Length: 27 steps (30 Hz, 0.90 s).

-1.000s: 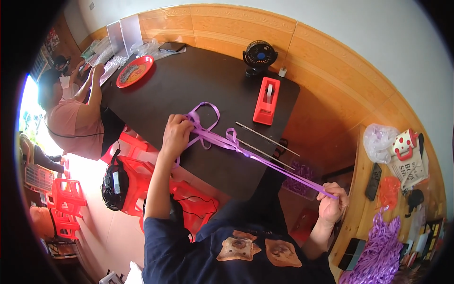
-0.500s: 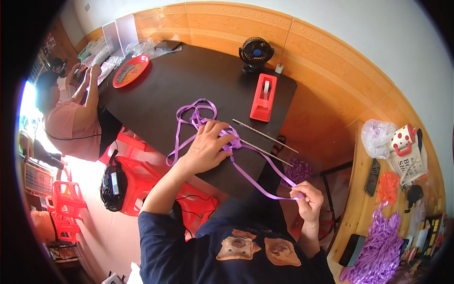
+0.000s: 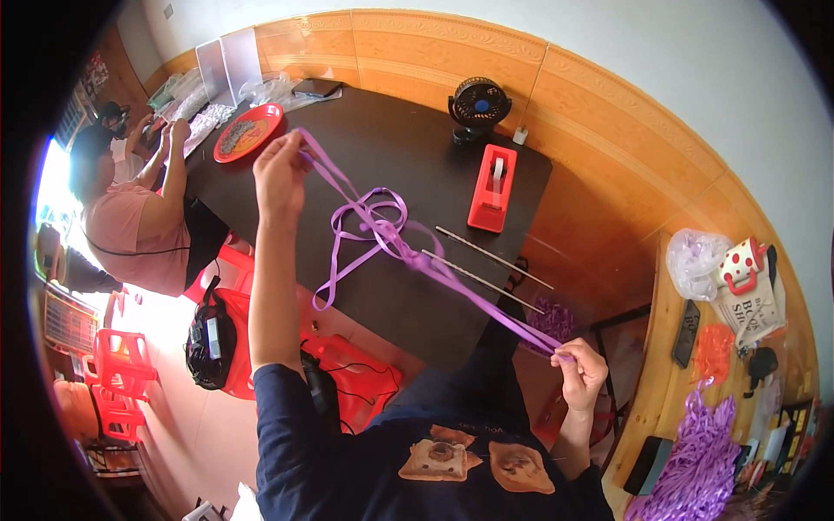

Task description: Creating small bows by wrapping purple ribbons around two metal rods and securing them with tape.

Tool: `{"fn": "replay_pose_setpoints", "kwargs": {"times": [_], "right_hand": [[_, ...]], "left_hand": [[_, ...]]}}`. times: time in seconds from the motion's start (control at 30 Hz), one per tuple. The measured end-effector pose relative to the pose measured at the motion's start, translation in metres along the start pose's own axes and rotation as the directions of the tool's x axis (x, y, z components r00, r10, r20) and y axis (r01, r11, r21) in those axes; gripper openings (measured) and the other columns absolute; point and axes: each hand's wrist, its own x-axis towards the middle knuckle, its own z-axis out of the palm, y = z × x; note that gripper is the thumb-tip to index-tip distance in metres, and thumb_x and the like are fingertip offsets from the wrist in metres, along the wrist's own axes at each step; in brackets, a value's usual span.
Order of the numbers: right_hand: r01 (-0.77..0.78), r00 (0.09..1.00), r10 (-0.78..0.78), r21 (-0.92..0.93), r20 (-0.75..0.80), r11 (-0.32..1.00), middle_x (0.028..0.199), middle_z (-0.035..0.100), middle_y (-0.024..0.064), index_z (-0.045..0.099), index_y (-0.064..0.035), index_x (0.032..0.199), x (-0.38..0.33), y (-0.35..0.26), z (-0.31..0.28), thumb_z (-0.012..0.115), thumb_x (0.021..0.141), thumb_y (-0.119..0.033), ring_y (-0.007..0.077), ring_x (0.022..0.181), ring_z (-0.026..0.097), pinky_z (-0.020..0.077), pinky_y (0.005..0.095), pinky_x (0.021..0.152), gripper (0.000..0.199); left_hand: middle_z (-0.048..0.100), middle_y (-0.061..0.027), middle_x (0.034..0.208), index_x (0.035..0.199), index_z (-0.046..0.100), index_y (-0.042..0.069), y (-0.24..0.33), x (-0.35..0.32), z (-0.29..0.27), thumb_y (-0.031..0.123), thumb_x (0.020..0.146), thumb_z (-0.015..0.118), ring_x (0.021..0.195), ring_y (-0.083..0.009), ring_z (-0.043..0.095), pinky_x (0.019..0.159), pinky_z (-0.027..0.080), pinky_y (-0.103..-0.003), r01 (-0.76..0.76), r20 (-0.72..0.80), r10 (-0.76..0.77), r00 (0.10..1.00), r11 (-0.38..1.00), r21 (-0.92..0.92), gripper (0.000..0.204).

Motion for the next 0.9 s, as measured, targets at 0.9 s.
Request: {"fn": "replay_pose_setpoints", "kwargs": {"times": [0.9], "right_hand": [[-0.031,0.983,0.024,-0.037,-0.18,0.999,0.074,0.06,0.0094,0.061,0.0064,0.081,-0.025,-0.001,-0.045,0.059,0.091,-0.007,0.0113,0.061,0.056,0.0424,0.0214,0.056,0.017]], "left_hand": [[0.055,-0.0169,0.116,0.091,0.065,0.0,-0.039,-0.132,0.04,0.006,0.075,0.063,0.116,-0.0359,0.045,0.092,0.035,-0.048,-0.543,0.569,0.065,0.82,-0.225,0.809,0.017]]}}
